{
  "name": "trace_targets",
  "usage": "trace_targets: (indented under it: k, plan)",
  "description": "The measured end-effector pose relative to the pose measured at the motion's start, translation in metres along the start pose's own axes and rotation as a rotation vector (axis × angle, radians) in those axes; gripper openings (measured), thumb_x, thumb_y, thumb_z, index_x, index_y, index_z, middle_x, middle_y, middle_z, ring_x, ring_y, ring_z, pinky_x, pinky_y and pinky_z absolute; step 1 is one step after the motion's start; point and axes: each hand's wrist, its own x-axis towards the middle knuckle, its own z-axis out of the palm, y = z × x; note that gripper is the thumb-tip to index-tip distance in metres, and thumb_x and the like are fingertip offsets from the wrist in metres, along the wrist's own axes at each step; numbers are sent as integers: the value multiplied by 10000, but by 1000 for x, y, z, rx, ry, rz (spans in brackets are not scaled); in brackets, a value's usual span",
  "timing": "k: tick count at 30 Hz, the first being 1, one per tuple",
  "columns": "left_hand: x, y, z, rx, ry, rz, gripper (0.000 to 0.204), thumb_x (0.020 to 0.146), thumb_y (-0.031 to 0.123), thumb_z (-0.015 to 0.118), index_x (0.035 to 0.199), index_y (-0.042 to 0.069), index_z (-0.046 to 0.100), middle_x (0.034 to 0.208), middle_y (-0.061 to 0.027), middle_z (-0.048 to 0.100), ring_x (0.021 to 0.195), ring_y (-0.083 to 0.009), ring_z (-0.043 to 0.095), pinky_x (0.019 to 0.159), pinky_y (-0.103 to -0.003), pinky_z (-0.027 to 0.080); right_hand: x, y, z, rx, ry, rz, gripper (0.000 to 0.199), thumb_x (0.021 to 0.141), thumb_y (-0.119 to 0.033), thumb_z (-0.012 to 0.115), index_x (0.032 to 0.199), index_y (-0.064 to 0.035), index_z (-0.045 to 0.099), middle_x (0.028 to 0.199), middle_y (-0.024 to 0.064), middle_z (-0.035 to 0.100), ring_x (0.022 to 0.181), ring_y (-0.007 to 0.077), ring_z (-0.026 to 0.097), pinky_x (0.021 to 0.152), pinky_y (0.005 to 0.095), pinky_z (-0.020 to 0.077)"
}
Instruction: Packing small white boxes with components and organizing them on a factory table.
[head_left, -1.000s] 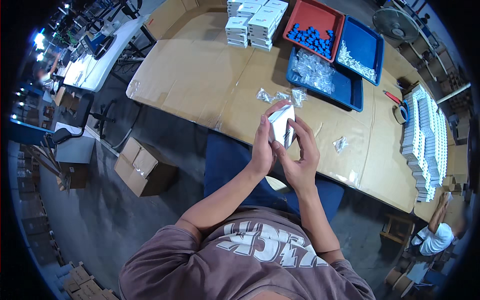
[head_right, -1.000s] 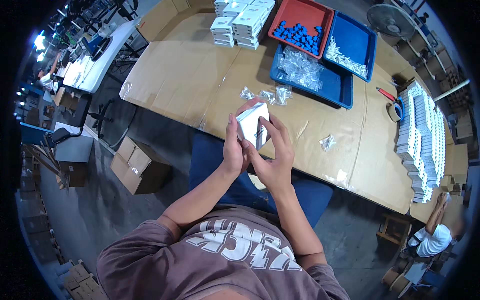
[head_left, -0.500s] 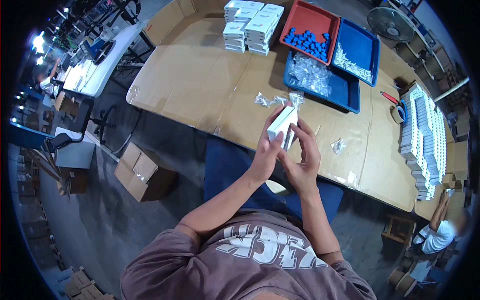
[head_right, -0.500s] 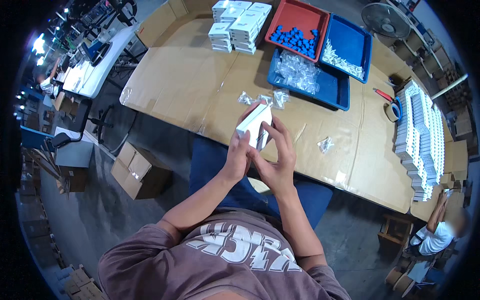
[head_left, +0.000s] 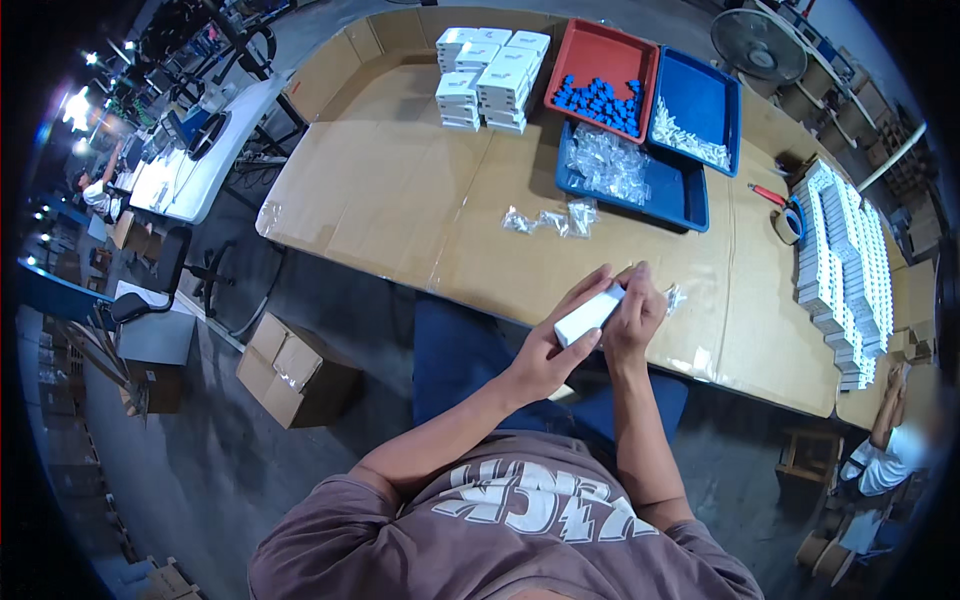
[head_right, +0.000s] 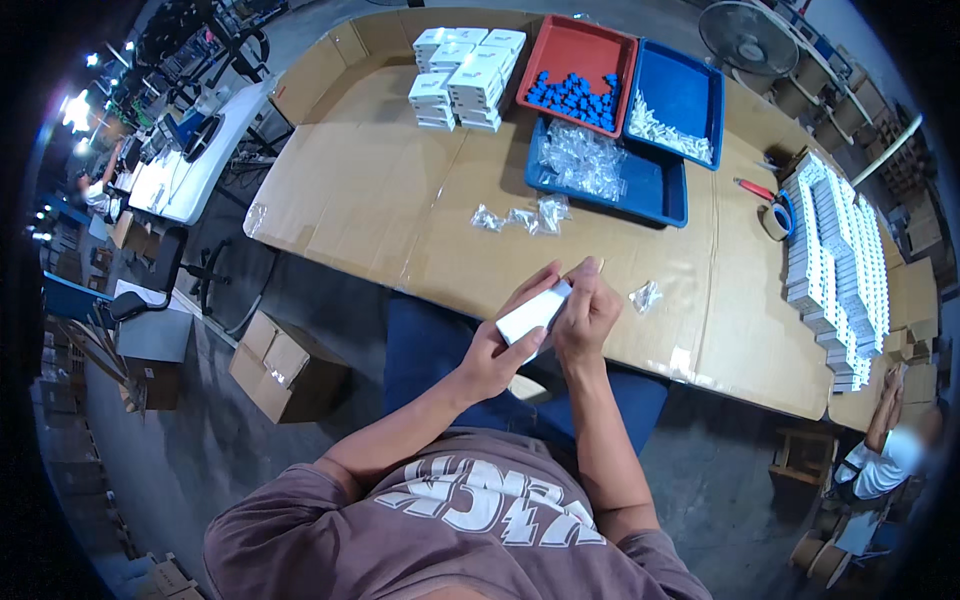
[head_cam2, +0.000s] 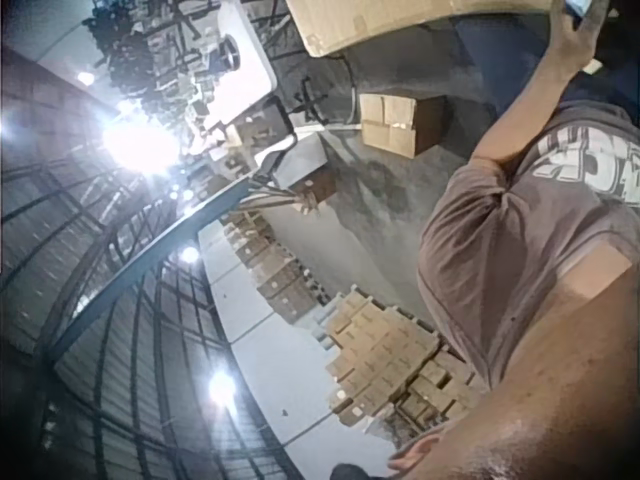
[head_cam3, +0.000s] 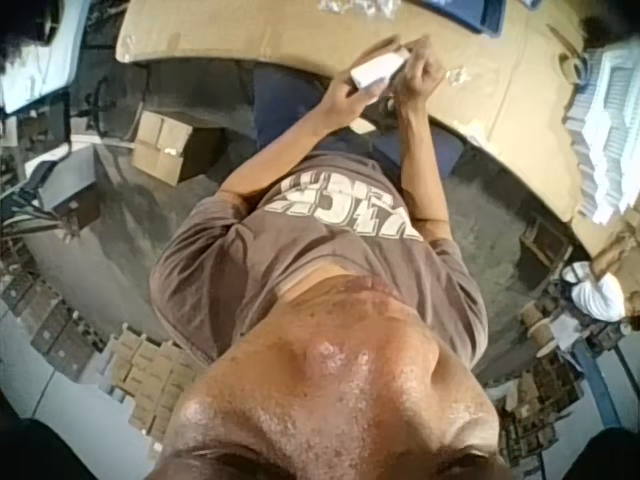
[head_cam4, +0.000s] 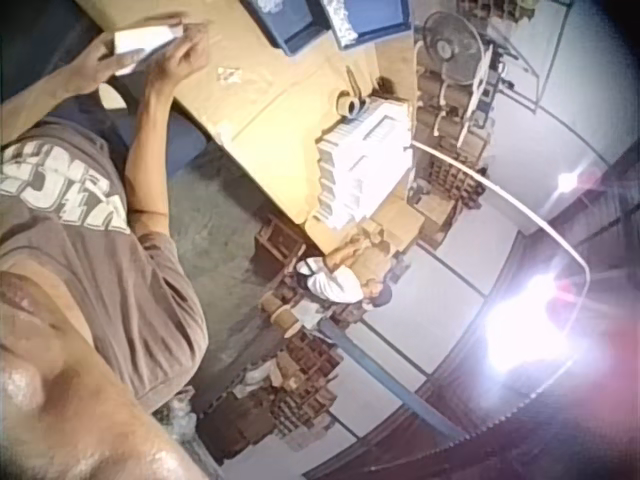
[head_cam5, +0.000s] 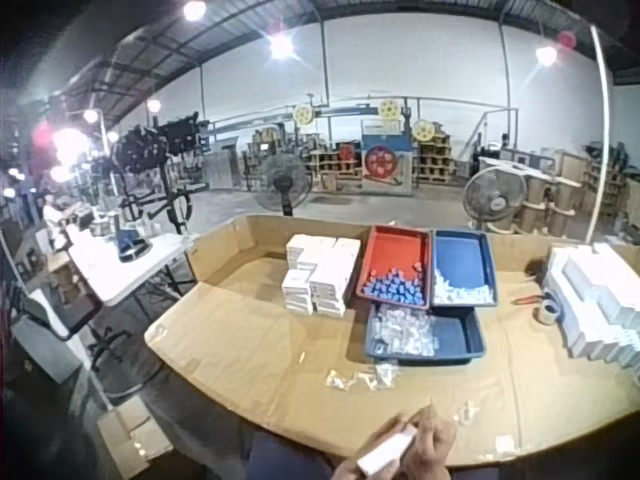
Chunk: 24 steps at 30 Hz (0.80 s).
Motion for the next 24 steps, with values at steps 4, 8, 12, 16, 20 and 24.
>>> trace_targets:
  k: [4,8,12,16,20,24]
  plan:
    - [2,1,1,2,-16,-2,551,1055,144,580,1571,22,432,1654,-117,328,1519,-212,336,1207,-352,312,2,-7,3,13,101,-38,520,1133,-231,443,694,21,561,608,16,508,573,73,414,527,296,325]
    - [-4,-11,0,-18,152,-79,469,1018,146,684,1440,0,539,1373,-87,576,1241,-136,567,1011,-294,489,5,-3,-3,28,184,34,541,1138,-283,453,689,3,548,604,-10,489,572,59,406,522,292,314]
    - [-11,-13,-8,115,255,-170,336,1001,158,736,1248,-49,641,1117,-33,702,977,-79,640,866,-241,527,7,-4,-3,-50,145,91,548,1140,-344,464,708,-13,527,626,-30,471,610,51,404,538,283,315]
    - [-18,-20,-11,161,292,-192,270,1009,150,722,1189,-42,661,1031,-18,697,902,-55,619,801,-223,511,-1,-4,-1,-39,22,132,492,1131,-297,495,731,-12,511,643,-30,448,639,53,392,544,282,302]
    - [-22,-13,-7,206,220,-109,262,1016,140,708,1196,-42,654,960,-8,647,911,-61,591,802,-229,487,-10,6,-4,-87,57,16,449,1121,-253,513,749,-2,513,637,-31,434,624,52,397,537,288,295]
    - [-17,-16,-16,199,229,-72,245,1014,156,710,1157,-35,655,1041,-42,663,932,-84,610,835,-262,523,-5,-2,-1,-22,-23,11,377,1120,-224,510,816,-6,558,702,-10,501,670,58,435,580,273,350]
